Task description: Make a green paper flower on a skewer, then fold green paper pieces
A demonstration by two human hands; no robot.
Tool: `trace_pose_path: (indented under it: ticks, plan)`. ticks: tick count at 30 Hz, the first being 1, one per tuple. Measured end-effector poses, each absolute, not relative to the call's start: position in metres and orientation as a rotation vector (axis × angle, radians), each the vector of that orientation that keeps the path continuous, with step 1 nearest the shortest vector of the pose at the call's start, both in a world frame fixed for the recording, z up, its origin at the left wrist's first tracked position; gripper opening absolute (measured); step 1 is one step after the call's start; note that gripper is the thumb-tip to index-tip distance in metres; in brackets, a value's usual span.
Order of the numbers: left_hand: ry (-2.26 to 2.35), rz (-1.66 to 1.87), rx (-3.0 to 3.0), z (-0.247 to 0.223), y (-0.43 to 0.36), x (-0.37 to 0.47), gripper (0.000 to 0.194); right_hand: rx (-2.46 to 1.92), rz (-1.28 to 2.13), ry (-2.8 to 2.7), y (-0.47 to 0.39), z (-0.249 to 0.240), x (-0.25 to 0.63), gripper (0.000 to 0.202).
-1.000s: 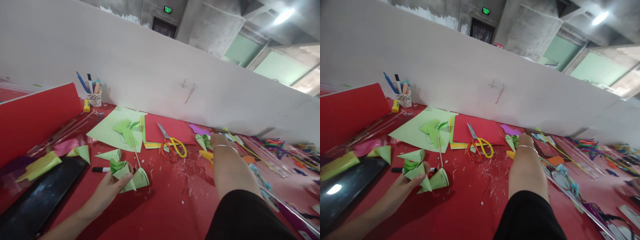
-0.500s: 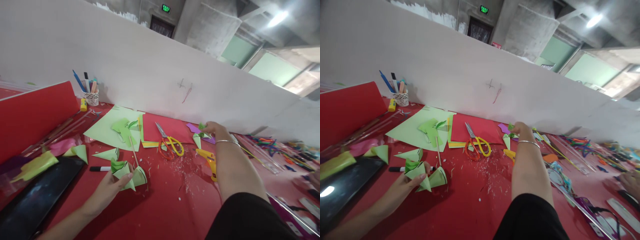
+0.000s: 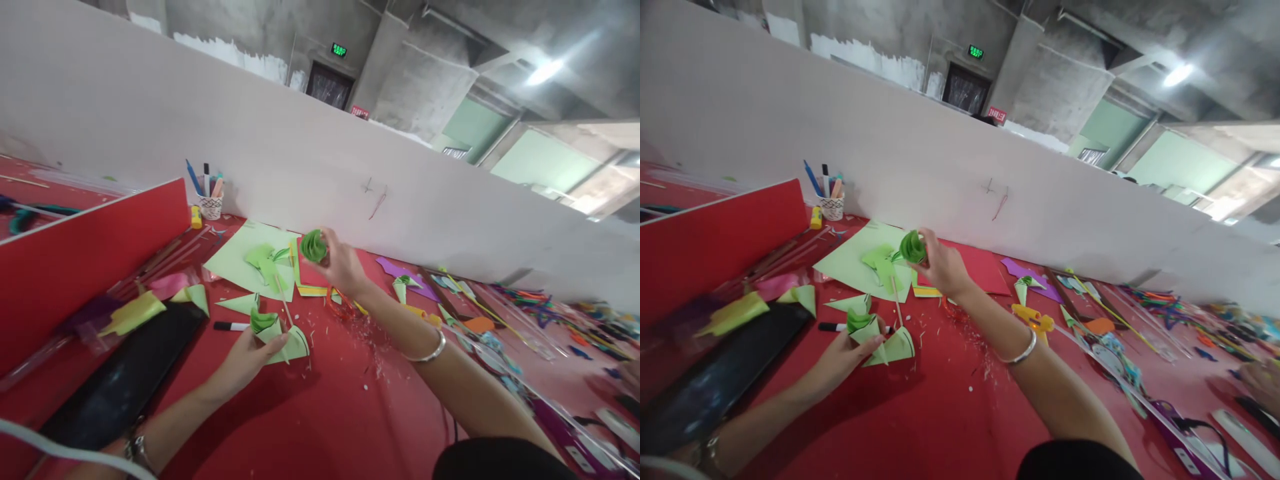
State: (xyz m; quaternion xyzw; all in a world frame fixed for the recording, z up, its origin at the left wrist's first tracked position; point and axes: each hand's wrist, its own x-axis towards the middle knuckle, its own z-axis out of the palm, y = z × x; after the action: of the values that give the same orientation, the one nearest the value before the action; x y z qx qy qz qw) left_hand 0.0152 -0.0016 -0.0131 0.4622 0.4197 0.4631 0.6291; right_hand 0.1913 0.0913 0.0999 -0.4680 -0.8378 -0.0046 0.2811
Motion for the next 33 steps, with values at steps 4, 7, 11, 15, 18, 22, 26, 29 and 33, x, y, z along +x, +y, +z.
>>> trace_pose_path:
  ticks: [4, 7, 11, 15, 18, 22, 26, 29, 33]
  plan:
    - [0.966, 1.082, 1.153, -0.013, -0.003, 0.014, 0.029, -1.170, -0.162, -2.332, 0.065, 0.104, 0.170, 0.039]
    - [0.940, 1.117, 1.217, -0.009, -0.004, 0.015, 0.028, -1.246, -0.189, -2.296, 0.061, 0.106, 0.169, 0.038]
    - [0.953, 1.215, 1.353, -0.005, -0.004, 0.016, 0.025, -1.276, 0.072, -2.298, 0.053, 0.095, 0.173, 0.038]
    - [1.026, 1.270, 1.534, -0.004, -0.003, 0.014, 0.020, -1.154, 0.584, -2.339, 0.036, 0.072, 0.176, 0.045]
    - [1.046, 1.247, 1.673, -0.003, -0.002, 0.011, 0.015, -1.073, 0.901, -2.320, 0.024, 0.057, 0.175, 0.042]
    - [0.978, 1.229, 1.844, -0.003, -0.002, 0.008, 0.008, -1.076, 0.833, -2.315, 0.016, 0.048, 0.174, 0.030]
    - [0.942, 1.239, 1.893, -0.006, -0.002, 0.007, 0.013, -1.039, 0.708, -2.390, 0.013, 0.047, 0.177, 0.024]
    - [0.943, 1.197, 1.894, -0.006, -0.003, 0.008, 0.016, -1.070, 0.646, -2.436, 0.011, 0.044, 0.180, 0.021]
    - [0.961, 1.125, 1.860, -0.006, -0.003, 0.008, 0.019, -1.142, 0.591, -2.446, 0.010, 0.039, 0.182, 0.025]
